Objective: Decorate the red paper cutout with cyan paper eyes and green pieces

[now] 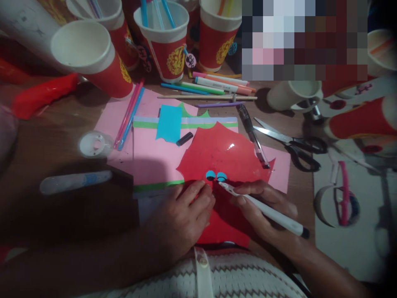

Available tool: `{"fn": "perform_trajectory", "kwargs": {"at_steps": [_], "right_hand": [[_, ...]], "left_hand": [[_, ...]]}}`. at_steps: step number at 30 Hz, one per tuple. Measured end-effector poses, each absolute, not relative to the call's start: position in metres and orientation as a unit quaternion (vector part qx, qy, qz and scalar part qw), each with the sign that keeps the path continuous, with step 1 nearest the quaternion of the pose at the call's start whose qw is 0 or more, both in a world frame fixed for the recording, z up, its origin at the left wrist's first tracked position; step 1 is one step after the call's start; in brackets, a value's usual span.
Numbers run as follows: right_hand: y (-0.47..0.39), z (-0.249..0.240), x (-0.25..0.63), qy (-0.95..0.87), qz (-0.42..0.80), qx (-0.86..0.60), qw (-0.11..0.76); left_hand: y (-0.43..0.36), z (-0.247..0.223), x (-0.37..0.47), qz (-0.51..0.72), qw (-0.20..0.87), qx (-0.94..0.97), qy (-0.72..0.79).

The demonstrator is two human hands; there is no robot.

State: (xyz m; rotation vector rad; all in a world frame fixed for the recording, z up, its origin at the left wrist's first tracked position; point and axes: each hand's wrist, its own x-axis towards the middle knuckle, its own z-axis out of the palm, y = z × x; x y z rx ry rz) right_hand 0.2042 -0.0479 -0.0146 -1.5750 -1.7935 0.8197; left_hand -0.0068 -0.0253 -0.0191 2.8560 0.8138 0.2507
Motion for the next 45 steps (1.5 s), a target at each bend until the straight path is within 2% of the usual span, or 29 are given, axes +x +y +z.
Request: {"fn": "perform_trajectory", "kwargs": {"at_steps": [23,36,45], "right_hand": [[-0.045,-0.018,0.203,-0.697,0.301,-0.571,0.312],[-0.048,-0.005,0.200,-0.558,0.339,-0.689,0.315],[-0.047,-0.012,0.204,-0.621,0.309,-0.654,0.301]], "left_hand": [[-0.025,-0.018,-0.007,0.060,0.083,0.959,0.265],[-0.025,-0.018,-0.007,0.070,0.087,0.956,0.270],[-0.024,-0.016,-0.006,0.061,0.076,0.961,0.260]]}}
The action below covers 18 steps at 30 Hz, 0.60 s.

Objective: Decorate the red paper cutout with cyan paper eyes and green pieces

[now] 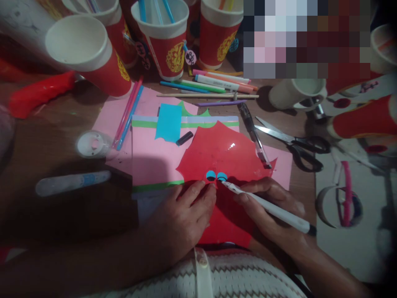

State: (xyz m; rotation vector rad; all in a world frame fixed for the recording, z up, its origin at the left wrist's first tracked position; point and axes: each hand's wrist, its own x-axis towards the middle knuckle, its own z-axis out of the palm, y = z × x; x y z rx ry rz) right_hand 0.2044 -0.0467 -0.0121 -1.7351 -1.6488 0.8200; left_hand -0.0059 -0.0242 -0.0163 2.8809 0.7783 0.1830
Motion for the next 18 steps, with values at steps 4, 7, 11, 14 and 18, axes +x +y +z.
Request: {"fn": "perform_trajectory", "kwargs": {"at_steps": [4,7,11,14,18], "right_hand": [[-0.0469,-0.0150,0.2035,-0.623,0.306,-0.647,0.318],[-0.0470,-0.0156,0.2043,-0.630,0.300,-0.643,0.315],[-0.0465,-0.0146,0.2057,-0.652,0.295,-0.634,0.294],[-0.0463,-0.0127,0.2047,-0.643,0.300,-0.643,0.289],[-0.0462,-0.0127,0.2046,-0.640,0.300,-0.647,0.285]], "left_hand": [[-0.0255,-0.0162,-0.0047,0.063,0.079,0.957,0.273],[-0.0258,-0.0167,-0.0050,0.060,0.084,0.958,0.268],[-0.0256,-0.0170,-0.0053,0.070,0.087,0.955,0.273],[-0.0256,-0.0166,-0.0049,0.064,0.081,0.957,0.270],[-0.0255,-0.0165,-0.0051,0.057,0.087,0.956,0.275]]}}
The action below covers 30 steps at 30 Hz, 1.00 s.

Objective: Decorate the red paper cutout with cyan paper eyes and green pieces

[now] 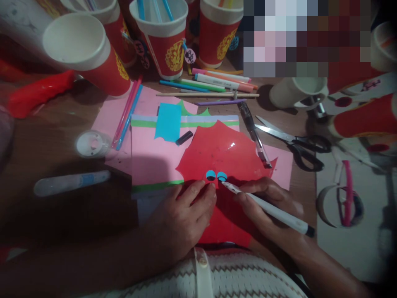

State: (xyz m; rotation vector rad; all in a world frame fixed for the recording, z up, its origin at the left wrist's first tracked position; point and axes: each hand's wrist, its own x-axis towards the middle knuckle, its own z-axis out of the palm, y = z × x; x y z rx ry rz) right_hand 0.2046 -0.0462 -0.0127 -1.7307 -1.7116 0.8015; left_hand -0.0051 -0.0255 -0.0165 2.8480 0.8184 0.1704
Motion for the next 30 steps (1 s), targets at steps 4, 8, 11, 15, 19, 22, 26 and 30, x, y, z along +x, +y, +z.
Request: {"fn": "perform_trajectory", "kwargs": {"at_steps": [4,8,11,15,19,22,26,30], "right_hand": [[-0.0459,-0.0144,0.2064,-0.661,0.279,-0.636,0.284],[-0.0463,-0.0136,0.2063,-0.657,0.281,-0.639,0.283],[-0.0467,-0.0136,0.2059,-0.649,0.297,-0.642,0.279],[-0.0457,-0.0156,0.2053,-0.646,0.292,-0.639,0.300],[-0.0448,-0.0158,0.2061,-0.648,0.287,-0.644,0.289],[-0.0453,-0.0140,0.2070,-0.650,0.289,-0.644,0.281],[-0.0458,-0.0123,0.2059,-0.647,0.293,-0.644,0.286],[-0.0457,-0.0131,0.2029,-0.632,0.285,-0.655,0.300]], "left_hand": [[-0.0244,-0.0168,-0.0065,0.061,0.095,0.958,0.262],[-0.0245,-0.0171,-0.0065,0.057,0.100,0.956,0.269],[-0.0255,-0.0176,-0.0058,0.062,0.099,0.955,0.272],[-0.0255,-0.0174,-0.0052,0.065,0.106,0.952,0.280],[-0.0252,-0.0170,-0.0048,0.058,0.110,0.954,0.273],[-0.0267,-0.0180,-0.0040,0.064,0.113,0.949,0.288],[-0.0280,-0.0193,-0.0031,0.066,0.126,0.946,0.292],[-0.0267,-0.0193,-0.0035,0.066,0.118,0.947,0.291]]}}
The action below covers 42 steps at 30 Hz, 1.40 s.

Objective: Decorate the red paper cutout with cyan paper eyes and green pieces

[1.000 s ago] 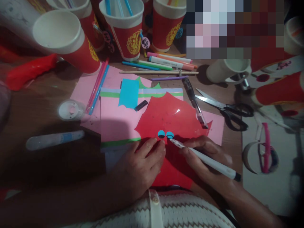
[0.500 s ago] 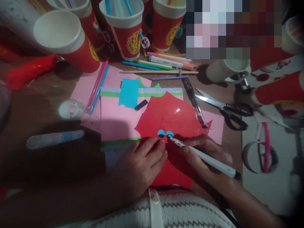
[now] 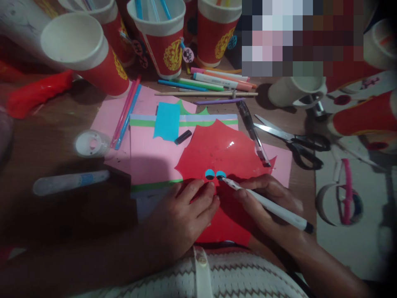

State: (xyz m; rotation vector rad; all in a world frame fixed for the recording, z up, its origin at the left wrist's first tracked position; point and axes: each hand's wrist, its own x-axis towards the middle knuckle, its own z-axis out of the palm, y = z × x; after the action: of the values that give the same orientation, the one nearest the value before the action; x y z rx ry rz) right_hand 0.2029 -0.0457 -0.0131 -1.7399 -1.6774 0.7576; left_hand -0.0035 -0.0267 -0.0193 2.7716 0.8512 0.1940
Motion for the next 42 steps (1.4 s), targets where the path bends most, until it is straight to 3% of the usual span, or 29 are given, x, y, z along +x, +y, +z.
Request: {"fn": "perform_trajectory", "kwargs": {"at_steps": [42], "right_hand": [[-0.0459,-0.0143,0.2067,-0.621,0.267,-0.678,0.288]], "left_hand": [[-0.0272,-0.0189,-0.0017,0.072,0.131,0.944,0.294]]}}
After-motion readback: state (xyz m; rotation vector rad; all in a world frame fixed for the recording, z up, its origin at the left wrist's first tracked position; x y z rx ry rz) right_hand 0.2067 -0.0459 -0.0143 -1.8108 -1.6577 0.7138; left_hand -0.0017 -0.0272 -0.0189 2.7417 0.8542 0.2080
